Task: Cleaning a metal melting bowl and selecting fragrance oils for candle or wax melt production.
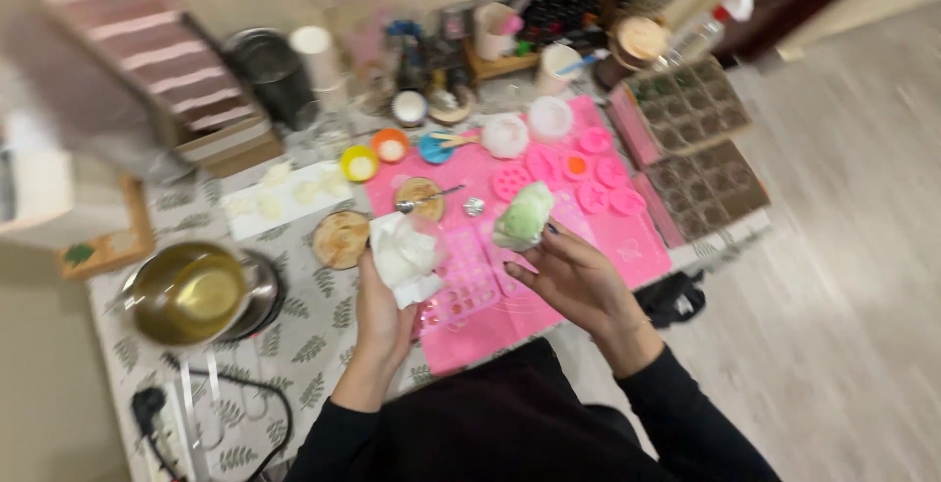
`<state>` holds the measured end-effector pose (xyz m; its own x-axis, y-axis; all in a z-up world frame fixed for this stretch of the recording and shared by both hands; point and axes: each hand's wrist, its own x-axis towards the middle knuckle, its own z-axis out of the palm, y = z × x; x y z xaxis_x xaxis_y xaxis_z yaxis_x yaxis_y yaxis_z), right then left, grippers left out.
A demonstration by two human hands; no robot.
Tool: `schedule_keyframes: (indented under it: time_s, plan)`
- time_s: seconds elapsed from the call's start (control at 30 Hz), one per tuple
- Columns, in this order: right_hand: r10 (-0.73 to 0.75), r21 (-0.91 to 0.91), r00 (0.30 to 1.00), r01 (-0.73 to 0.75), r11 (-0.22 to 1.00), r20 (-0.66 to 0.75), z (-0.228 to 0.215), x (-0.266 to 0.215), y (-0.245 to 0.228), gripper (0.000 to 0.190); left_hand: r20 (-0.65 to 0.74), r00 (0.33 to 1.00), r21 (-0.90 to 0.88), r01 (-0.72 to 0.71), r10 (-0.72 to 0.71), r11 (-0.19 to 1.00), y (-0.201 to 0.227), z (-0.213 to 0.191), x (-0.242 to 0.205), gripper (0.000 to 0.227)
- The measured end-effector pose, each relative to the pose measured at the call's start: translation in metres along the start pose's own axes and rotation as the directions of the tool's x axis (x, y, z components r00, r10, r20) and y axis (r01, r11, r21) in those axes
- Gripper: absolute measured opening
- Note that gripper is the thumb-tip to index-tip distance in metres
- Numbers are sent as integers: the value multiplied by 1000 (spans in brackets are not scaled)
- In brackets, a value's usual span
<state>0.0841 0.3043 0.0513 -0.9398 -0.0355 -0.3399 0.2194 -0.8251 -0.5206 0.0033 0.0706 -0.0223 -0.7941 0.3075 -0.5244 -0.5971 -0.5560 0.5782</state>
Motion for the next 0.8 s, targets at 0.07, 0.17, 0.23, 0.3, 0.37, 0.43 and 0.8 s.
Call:
schedule_keyframes:
  time_s: [0.07, 0.17, 0.23, 0.3, 0.37, 0.43, 0.8]
  plan:
    - [-42, 126, 999, 38, 991, 32, -24, -10, -4, 37, 147, 989, -2, -15, 15, 1000, -14, 12, 2, 49]
    - [-122, 277, 991, 103, 955, 50, -62, -28, -12, 35, 198, 980, 64, 17, -30, 998, -39, 43, 2, 45]
    - [-192, 332, 981, 174, 927, 24, -94, -45, -22, 39, 174, 980, 132, 71, -93, 989, -57, 71, 1, 43]
    - [-248, 347, 966, 257, 902, -72, -134, -66, -33, 37, 142, 974, 198, 146, -176, 969, -80, 102, 3, 43]
    - [-292, 354, 931, 354, 866, -217, -183, -95, -41, 37, 212, 956, 229, 154, -204, 961, -109, 133, 3, 42]
    - [-313, 350, 865, 455, 819, -392, -240, -126, -45, 39, 289, 927, 266, 163, -240, 950, -144, 167, 3, 42]
    - [-110, 264, 369, 815, 516, -923, -645, -224, -41, 33, 278, 734, 480, 452, -619, 752, -376, 341, 16, 47]
